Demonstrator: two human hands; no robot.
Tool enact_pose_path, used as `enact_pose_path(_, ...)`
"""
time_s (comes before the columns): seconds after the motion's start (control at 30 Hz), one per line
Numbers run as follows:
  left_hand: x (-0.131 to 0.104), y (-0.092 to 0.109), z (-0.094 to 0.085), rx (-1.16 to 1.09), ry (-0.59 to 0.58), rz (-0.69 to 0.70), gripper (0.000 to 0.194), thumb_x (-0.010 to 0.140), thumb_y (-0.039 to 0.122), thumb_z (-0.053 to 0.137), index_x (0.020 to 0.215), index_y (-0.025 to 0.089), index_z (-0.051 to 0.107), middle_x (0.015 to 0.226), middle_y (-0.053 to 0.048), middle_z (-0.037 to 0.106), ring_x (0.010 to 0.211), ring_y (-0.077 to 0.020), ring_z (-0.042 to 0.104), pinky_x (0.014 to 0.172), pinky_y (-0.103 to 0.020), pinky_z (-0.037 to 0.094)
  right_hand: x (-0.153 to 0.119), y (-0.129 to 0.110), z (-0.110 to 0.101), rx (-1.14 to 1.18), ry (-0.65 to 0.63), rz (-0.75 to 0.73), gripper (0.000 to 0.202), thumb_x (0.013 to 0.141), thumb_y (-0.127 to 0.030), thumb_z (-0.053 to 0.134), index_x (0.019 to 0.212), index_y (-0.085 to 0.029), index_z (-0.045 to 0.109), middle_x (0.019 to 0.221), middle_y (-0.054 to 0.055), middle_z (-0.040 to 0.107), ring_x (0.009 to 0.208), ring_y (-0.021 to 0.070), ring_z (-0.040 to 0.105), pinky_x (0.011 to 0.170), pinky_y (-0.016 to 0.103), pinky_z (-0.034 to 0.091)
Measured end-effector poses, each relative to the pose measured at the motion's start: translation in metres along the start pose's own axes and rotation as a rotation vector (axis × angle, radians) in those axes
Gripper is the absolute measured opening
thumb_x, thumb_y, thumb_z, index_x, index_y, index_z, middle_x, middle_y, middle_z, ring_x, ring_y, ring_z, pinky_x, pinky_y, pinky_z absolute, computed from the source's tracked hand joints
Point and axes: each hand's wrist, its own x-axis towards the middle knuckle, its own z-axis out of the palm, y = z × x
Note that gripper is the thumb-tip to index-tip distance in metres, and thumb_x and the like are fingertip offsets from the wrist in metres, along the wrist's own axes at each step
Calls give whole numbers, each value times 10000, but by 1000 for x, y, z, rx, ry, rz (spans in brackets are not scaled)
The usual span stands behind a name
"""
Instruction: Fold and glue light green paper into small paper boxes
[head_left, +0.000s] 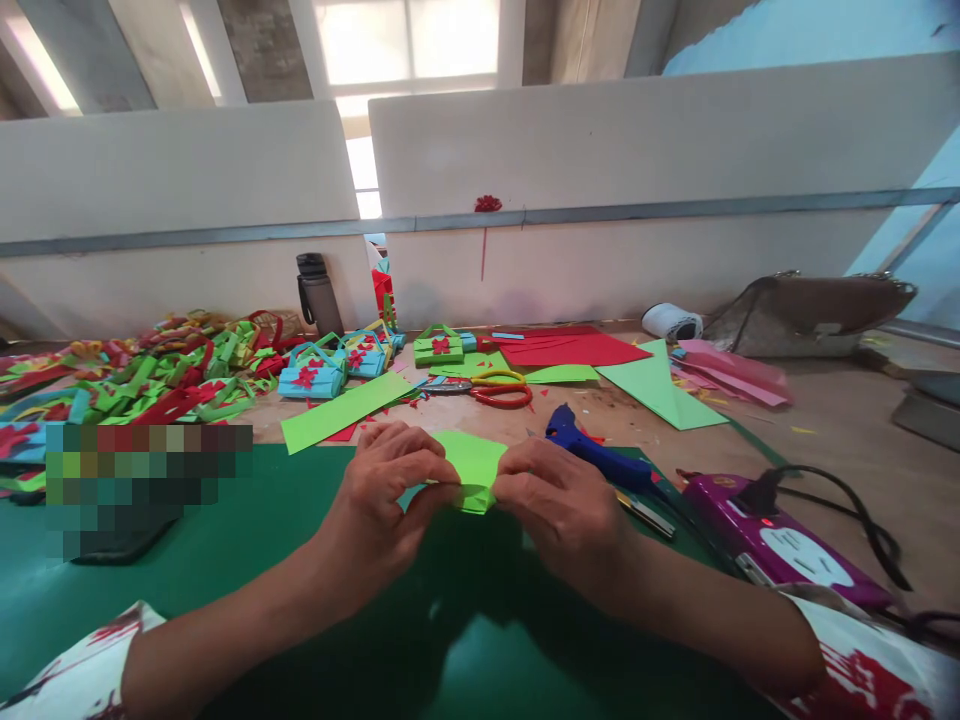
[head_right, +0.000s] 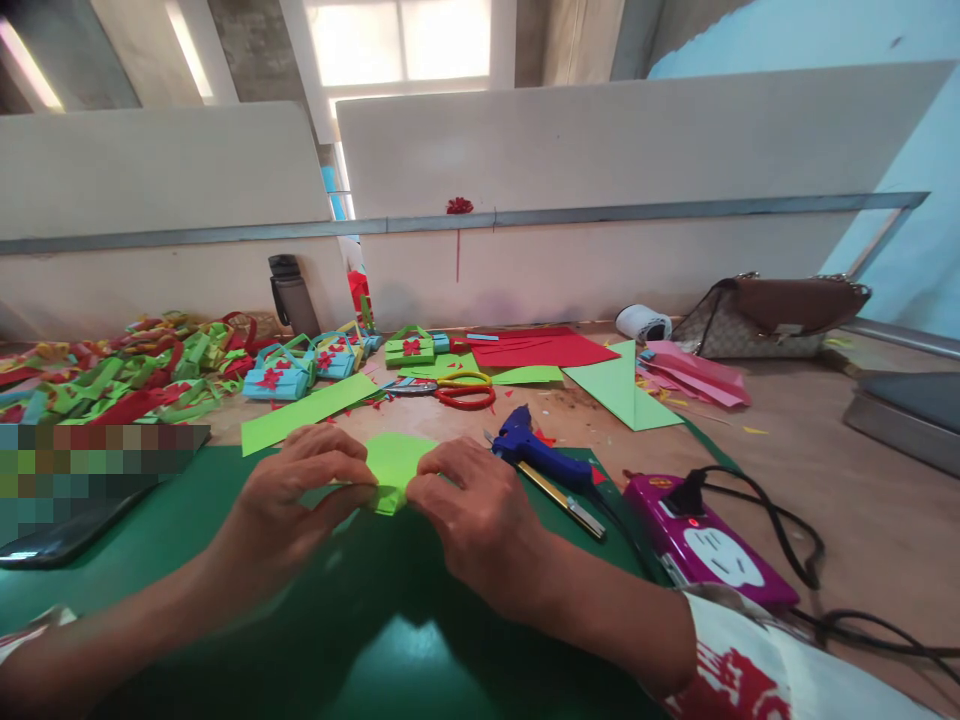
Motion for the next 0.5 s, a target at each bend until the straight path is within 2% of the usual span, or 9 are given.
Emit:
enact_pose_path(0.23, -1, -4, 3, -50, -58, 29, 141, 849, 162, 555, 753, 193, 653, 761, -17, 596, 727, -143, 537, 732, -313, 413, 1, 0, 0, -15, -17, -37, 254, 836, -28, 405, 841, -167, 616, 776, 50, 566, 690, 130, 523, 603, 240, 435)
enact_pose_path(0.5, -1, -6, 8, -50, -12, 152, 191, 872, 139, 480, 724, 168, 599, 739, -27, 595, 706, -145, 505, 704, -314, 390, 1, 1, -1, 9, -16, -57, 230, 815, -13, 425, 829, -158, 603, 775, 60, 582, 709, 139, 543, 627, 258, 453)
